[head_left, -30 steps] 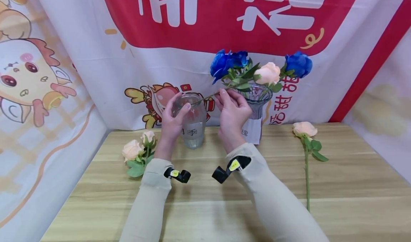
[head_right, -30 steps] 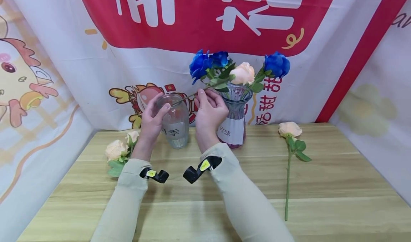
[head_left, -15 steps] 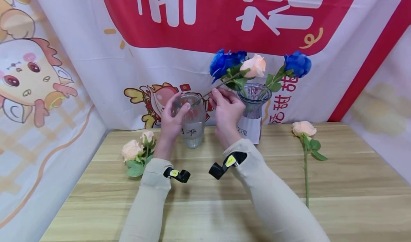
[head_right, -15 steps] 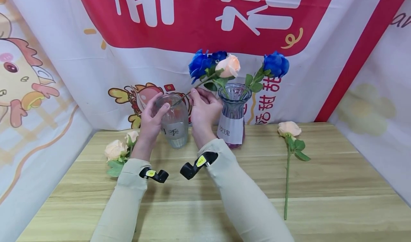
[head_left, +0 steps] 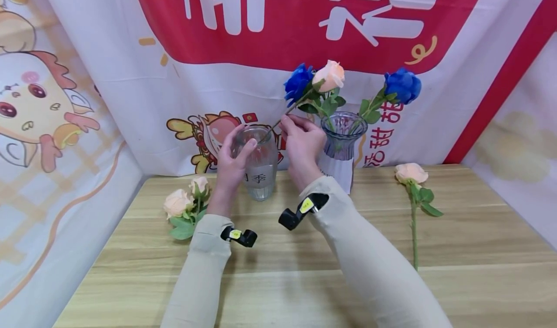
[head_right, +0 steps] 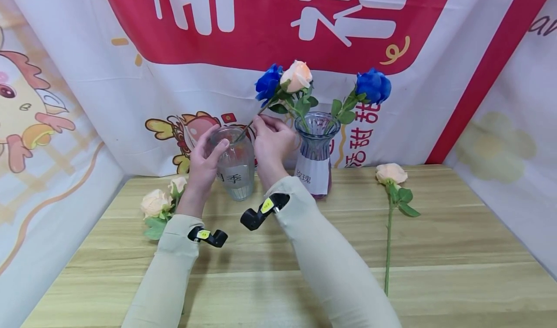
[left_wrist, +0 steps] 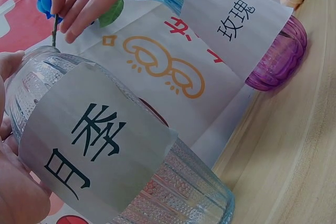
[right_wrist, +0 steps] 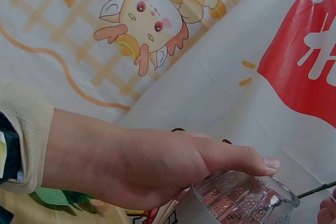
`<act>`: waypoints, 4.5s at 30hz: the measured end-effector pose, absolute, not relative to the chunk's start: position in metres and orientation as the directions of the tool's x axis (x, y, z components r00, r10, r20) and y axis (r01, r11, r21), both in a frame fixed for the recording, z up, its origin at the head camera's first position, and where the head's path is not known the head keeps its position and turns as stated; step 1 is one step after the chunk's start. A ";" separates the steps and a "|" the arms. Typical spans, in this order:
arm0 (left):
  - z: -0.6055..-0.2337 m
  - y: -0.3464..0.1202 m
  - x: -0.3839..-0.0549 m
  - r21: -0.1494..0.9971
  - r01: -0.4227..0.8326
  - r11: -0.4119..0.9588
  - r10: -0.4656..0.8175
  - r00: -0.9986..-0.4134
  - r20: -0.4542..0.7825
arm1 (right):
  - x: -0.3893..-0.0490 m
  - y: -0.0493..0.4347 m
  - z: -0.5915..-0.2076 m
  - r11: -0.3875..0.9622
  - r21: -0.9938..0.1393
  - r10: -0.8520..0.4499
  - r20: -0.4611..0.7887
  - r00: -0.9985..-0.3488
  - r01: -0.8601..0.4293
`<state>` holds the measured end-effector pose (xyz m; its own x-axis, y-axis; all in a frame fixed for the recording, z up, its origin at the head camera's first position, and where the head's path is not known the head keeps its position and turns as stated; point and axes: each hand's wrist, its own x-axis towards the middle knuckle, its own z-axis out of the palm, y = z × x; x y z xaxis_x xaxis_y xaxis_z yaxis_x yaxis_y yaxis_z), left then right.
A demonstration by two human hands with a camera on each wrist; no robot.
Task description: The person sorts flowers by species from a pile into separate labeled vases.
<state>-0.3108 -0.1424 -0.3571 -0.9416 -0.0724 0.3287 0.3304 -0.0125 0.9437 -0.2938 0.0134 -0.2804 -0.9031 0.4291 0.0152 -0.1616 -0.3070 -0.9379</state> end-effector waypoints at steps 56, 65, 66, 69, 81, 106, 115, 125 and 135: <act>-0.358 -0.144 -0.312 0.948 0.318 -0.017 -0.071 -0.946 0.316 | -0.205 0.175 -0.343 -0.003 -0.999 0.265 0.033 -0.964 -0.035; -0.358 -0.144 -0.312 0.946 0.324 -0.023 -0.068 -0.944 0.322 | -0.190 0.237 -0.354 -0.308 -0.942 0.367 0.013 -0.930 -0.134; -0.358 -0.143 -0.312 0.946 0.322 -0.026 -0.067 -0.945 0.319 | -0.189 0.243 -0.355 -0.344 -0.927 0.370 0.009 -0.929 -0.146; -0.359 -0.142 -0.312 0.951 0.307 -0.041 -0.056 -0.951 0.305 | -0.184 0.262 -0.359 -0.404 -0.902 0.374 -0.012 -0.928 -0.151; -0.357 -0.143 -0.310 0.953 0.302 -0.027 -0.064 -0.952 0.300 | -0.177 0.306 -0.374 -0.406 -0.904 0.368 -0.026 -0.930 -0.135; -0.354 -0.145 -0.307 0.956 0.290 -0.034 -0.059 -0.956 0.288 | -0.180 0.346 -0.424 -0.024 -0.954 0.201 -0.297 -0.933 0.298; -0.355 -0.145 -0.306 0.955 0.296 -0.018 -0.062 -0.954 0.295 | -0.192 0.347 -0.423 0.217 -0.903 0.246 -0.318 -0.916 0.372; -0.355 -0.144 -0.307 0.957 0.289 -0.015 -0.066 -0.956 0.287 | -0.201 0.347 -0.421 0.325 -0.844 0.285 -0.343 -0.895 0.427; -0.355 -0.145 -0.306 0.961 0.278 -0.011 -0.074 -0.958 0.276 | -0.205 0.345 -0.424 0.247 -0.882 0.236 -0.347 -0.908 0.401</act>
<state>-0.3059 -0.1447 -0.3549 -0.9582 -0.0743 0.2761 0.2777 -0.0114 0.9606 -0.2052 0.3452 -0.4237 -0.9078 0.2358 -0.3468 0.4012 0.2475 -0.8819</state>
